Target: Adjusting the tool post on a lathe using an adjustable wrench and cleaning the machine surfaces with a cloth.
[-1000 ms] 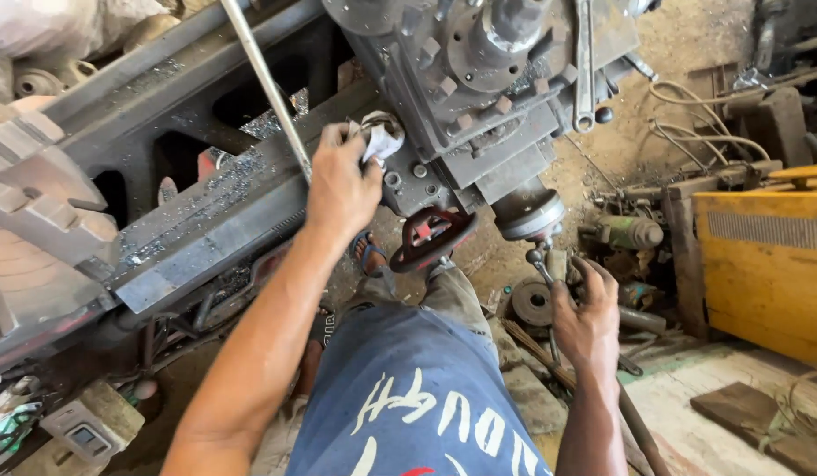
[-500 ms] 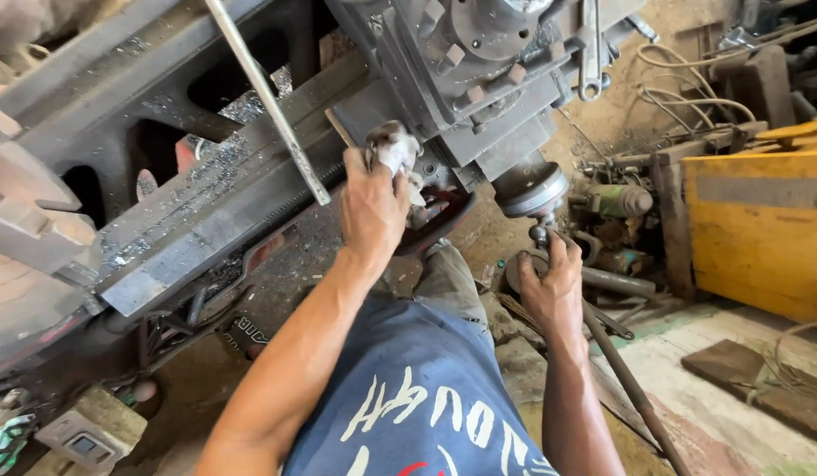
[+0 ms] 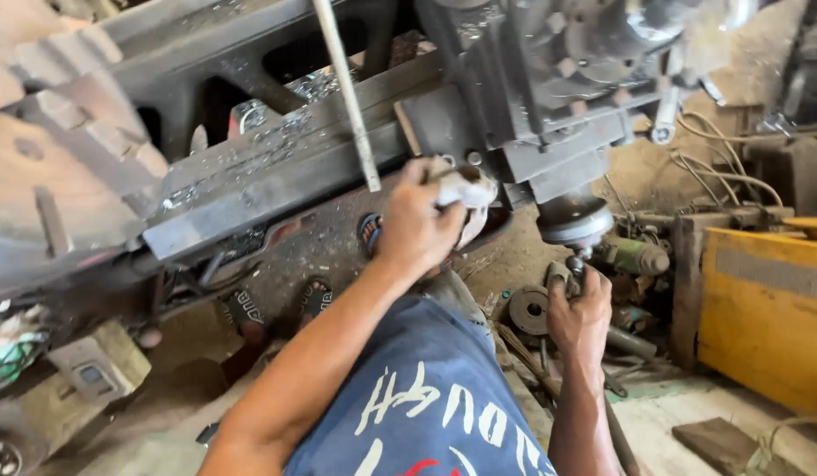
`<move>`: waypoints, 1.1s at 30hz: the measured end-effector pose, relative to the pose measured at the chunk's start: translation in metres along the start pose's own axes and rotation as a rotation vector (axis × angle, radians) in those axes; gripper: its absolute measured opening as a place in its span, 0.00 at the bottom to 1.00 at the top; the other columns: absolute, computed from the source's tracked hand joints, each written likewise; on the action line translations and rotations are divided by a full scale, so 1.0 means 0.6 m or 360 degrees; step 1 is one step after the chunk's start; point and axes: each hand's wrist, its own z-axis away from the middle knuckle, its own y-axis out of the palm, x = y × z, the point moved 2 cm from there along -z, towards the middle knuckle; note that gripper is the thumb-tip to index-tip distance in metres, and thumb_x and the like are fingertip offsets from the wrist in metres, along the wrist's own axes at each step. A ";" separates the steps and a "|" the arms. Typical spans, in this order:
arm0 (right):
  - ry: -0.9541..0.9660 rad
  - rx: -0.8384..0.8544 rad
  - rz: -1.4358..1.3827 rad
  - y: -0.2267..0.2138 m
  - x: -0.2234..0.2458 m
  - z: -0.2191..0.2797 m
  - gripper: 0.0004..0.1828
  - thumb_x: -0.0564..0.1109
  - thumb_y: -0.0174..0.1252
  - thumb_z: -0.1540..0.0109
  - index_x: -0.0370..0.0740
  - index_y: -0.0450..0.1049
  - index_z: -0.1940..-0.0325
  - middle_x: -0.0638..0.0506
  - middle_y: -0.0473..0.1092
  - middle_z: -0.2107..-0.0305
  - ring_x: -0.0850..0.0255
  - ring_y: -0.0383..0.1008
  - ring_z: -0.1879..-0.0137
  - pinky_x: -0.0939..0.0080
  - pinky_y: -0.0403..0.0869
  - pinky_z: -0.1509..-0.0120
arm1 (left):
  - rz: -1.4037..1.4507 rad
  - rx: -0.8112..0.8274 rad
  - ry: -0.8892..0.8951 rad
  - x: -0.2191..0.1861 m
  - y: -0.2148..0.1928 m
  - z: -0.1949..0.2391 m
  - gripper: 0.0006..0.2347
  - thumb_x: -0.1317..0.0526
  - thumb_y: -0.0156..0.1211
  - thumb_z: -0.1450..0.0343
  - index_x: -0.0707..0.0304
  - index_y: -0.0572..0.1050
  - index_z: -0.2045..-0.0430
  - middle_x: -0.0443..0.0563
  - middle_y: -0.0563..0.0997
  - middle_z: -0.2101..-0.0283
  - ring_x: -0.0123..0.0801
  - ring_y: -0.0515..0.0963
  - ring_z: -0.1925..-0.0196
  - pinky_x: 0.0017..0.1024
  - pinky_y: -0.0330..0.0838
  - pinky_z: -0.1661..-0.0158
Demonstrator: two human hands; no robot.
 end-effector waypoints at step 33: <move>0.0373 0.0331 0.0047 -0.055 0.107 0.008 0.29 0.52 0.48 0.35 0.32 0.67 0.35 0.31 0.66 0.46 0.35 0.67 0.41 0.28 0.65 0.39 | -0.1170 -0.1095 -0.0251 0.280 -0.264 0.049 0.10 0.69 0.68 0.29 0.66 0.81 0.54 0.54 0.80 0.50 0.38 0.80 0.52 0.34 0.82 0.56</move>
